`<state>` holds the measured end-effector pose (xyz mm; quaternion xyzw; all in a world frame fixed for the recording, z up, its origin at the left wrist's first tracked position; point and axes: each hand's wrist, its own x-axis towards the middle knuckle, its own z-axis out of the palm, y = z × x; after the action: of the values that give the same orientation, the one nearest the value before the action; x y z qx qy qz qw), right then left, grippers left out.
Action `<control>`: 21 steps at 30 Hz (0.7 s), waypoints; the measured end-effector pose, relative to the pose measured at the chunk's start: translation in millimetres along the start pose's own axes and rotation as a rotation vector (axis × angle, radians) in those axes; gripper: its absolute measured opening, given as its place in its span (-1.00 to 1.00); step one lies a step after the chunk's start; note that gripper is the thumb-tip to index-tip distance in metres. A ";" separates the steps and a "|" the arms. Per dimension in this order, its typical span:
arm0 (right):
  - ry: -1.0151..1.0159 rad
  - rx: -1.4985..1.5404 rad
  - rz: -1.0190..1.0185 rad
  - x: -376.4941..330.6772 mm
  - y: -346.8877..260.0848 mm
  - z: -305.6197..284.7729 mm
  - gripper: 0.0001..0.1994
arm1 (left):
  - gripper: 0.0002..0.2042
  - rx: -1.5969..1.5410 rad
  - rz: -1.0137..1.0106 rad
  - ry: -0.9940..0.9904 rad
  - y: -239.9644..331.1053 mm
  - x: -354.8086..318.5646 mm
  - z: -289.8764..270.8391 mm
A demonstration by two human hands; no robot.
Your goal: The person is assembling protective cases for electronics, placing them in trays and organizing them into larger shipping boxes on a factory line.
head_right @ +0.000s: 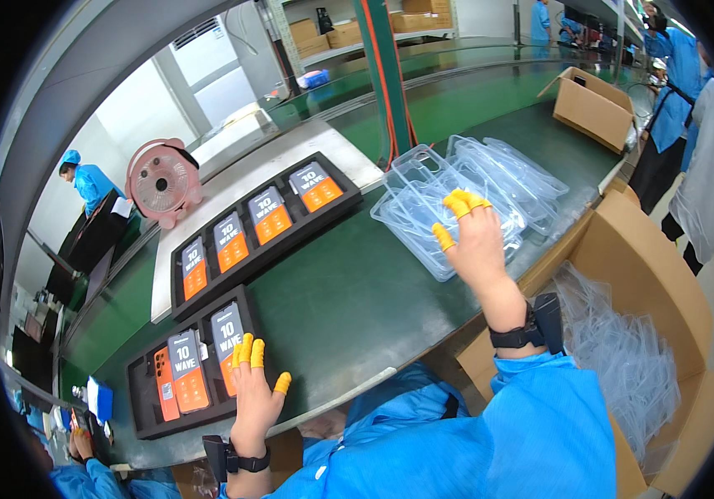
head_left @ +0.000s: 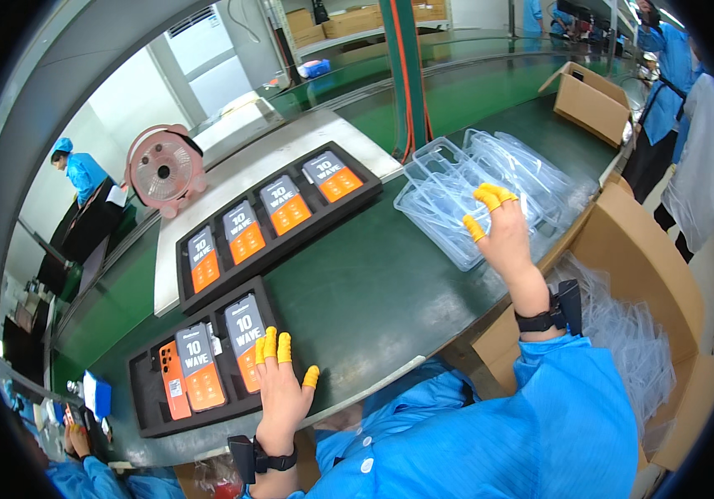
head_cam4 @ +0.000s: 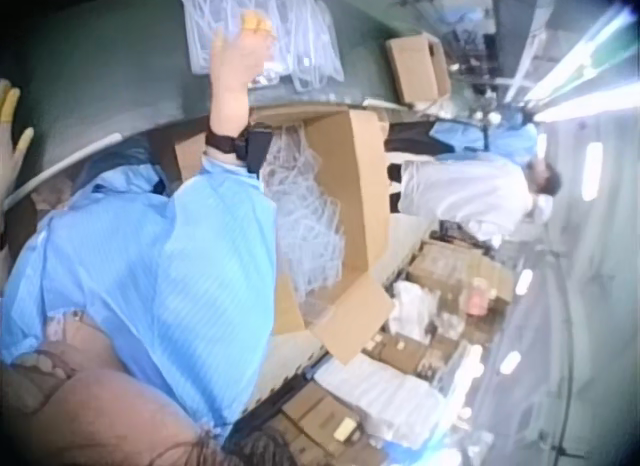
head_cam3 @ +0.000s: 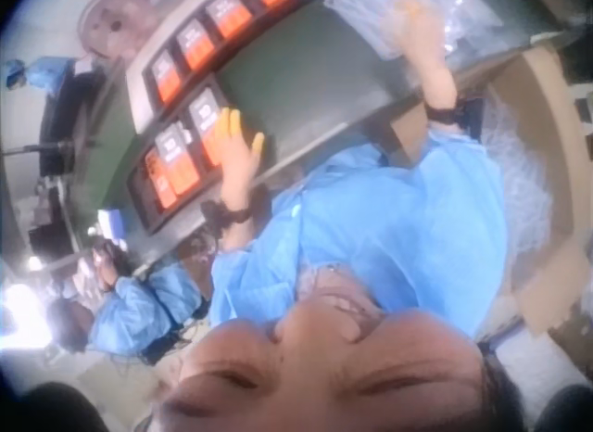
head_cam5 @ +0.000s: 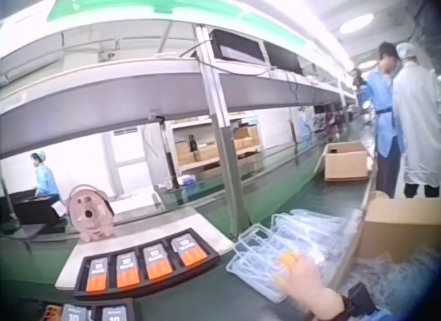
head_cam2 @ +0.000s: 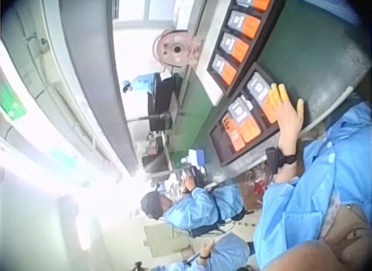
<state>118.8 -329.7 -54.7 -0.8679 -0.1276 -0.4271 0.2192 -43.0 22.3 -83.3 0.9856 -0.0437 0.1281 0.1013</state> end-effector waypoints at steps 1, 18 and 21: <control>-0.005 -0.030 0.003 2.9 7.2 3.0 -0.65 | -0.33 0.014 -0.020 -0.022 -4.5 -6.4 -2.8; -0.243 -0.236 0.122 2.4 22.2 36.4 -0.76 | -0.29 -0.069 -0.093 0.136 -36.7 -42.7 -14.2; -0.292 -0.315 0.069 3.6 40.1 43.7 -0.76 | -0.36 0.111 -0.297 0.394 -82.5 -34.1 -26.0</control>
<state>167.3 -343.1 -86.3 -0.9479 -0.0600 -0.3040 0.0743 -72.9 110.3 -83.2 0.9413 0.1292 0.3036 0.0711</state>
